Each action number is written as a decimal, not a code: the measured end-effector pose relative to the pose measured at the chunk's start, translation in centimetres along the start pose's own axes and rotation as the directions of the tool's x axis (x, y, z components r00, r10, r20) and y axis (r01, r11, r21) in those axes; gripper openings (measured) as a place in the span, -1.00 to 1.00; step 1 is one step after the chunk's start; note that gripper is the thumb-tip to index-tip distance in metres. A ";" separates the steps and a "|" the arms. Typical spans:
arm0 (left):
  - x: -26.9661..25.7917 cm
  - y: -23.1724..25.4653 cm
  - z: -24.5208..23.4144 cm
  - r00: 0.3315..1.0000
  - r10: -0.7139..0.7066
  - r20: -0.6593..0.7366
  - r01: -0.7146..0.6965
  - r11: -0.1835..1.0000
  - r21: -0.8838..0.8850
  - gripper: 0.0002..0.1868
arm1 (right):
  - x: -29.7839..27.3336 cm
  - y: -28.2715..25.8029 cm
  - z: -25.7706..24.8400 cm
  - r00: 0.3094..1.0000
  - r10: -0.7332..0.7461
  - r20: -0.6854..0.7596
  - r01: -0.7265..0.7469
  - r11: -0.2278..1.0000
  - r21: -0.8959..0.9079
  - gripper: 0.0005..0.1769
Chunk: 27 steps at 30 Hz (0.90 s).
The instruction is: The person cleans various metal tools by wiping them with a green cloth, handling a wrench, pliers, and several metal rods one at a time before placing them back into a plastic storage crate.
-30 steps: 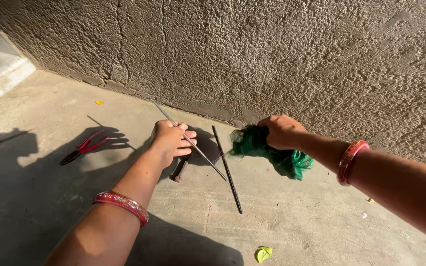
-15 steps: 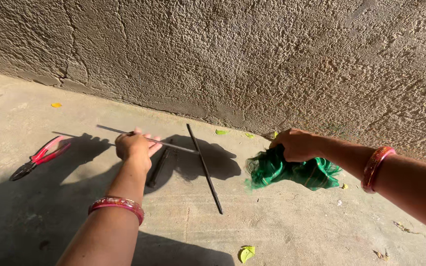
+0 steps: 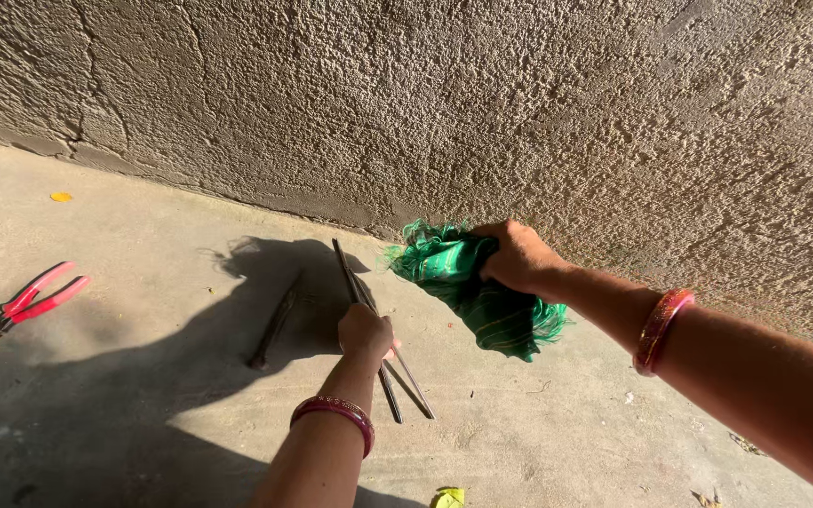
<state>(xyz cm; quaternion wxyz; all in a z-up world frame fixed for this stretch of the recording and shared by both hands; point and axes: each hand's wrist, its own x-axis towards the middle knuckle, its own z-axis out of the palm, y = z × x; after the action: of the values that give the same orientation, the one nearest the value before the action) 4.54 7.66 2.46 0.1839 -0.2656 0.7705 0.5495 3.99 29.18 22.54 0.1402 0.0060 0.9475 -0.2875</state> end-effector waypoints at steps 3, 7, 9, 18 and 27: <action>1.4 -0.8 -0.6 0.988 0.147 0.042 -0.153 0.929 0.338 -0.70 | 0.4 -0.1 1.0 1.000 0.016 -0.013 -0.015 0.997 0.070 -0.28; 0.0 -0.5 -2.7 0.990 0.131 -0.050 -0.124 0.984 0.125 -0.83 | 1.5 -1.3 3.0 0.995 -0.083 -0.046 0.089 0.981 0.173 -0.33; -1.8 0.4 -4.5 1.000 -0.009 -0.019 0.005 0.976 -0.220 -0.83 | 2.7 -3.2 4.6 0.992 -0.106 -0.071 0.121 0.959 0.257 -0.33; -8.1 3.5 -17.4 0.762 0.536 -0.363 -0.287 0.782 0.553 -0.82 | 4.7 -16.1 16.0 0.966 -0.169 -0.193 0.246 0.824 0.510 -0.18; -12.5 7.1 -26.9 0.794 0.604 -0.069 -0.351 0.549 0.759 0.00 | 2.0 -20.5 17.7 0.988 -0.145 -0.050 0.147 0.801 0.581 -0.21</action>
<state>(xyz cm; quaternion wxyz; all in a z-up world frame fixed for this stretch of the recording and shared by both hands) 10.25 -13.36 23.82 -0.0157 -0.0356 0.9820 0.1849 4.77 2.27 19.06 0.1075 -0.0239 0.8117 -0.5736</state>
